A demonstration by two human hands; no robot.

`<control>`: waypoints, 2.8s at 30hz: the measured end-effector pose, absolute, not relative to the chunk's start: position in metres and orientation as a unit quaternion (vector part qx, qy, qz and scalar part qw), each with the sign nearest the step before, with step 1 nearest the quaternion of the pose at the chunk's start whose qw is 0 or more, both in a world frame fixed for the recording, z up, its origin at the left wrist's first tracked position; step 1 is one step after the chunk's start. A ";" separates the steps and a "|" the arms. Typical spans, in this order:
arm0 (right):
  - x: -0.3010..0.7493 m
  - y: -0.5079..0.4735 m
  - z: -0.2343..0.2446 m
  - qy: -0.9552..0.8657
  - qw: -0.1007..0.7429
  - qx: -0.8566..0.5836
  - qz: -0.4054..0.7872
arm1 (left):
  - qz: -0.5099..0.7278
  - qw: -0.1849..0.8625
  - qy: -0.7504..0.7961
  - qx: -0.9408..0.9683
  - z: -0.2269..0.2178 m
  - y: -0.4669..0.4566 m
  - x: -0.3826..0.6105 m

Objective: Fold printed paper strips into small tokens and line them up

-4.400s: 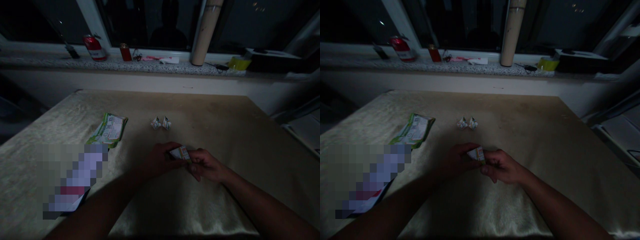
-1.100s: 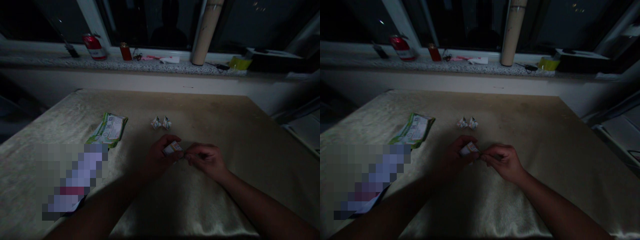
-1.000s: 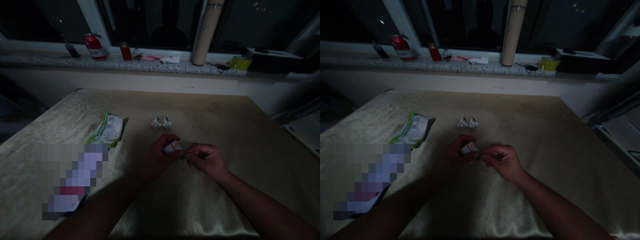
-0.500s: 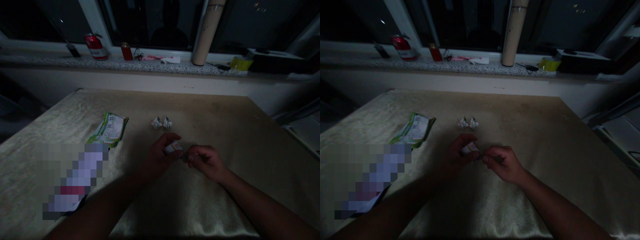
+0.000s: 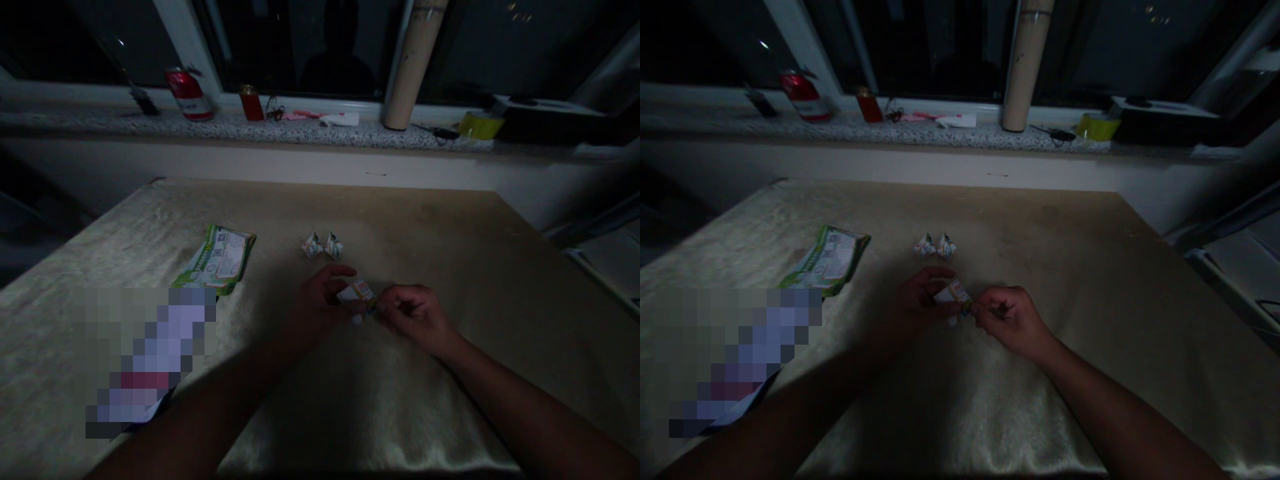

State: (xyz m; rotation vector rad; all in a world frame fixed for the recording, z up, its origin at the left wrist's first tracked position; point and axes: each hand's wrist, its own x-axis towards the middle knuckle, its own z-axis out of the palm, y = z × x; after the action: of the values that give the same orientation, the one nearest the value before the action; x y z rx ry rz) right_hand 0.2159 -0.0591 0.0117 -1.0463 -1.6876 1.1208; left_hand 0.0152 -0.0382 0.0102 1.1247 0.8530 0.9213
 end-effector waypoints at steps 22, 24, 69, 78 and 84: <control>0.215 -0.058 0.013 -0.681 0.395 -0.410 0.461 | 0.426 0.657 0.390 0.485 0.008 -0.038 0.016; 0.216 -0.058 0.014 -0.669 0.412 -0.412 0.461 | 0.401 0.665 0.397 0.489 0.007 -0.037 0.015; 0.225 -0.059 0.019 -0.794 0.354 -0.363 0.335 | 0.367 0.438 0.344 0.745 0.017 -0.047 0.007; 0.222 -0.061 0.025 -0.769 0.360 -0.348 0.398 | 0.311 0.347 0.336 0.818 0.026 -0.055 0.004; 0.222 -0.062 0.027 -0.753 0.368 -0.340 0.427 | 0.318 0.301 0.311 0.843 0.024 -0.056 0.005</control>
State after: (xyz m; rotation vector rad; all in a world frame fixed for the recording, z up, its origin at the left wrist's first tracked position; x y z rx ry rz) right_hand 0.2221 -0.0617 0.0275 -0.8723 -1.9322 1.0968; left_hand 0.0046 -0.0564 0.0236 2.2378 0.8256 0.8441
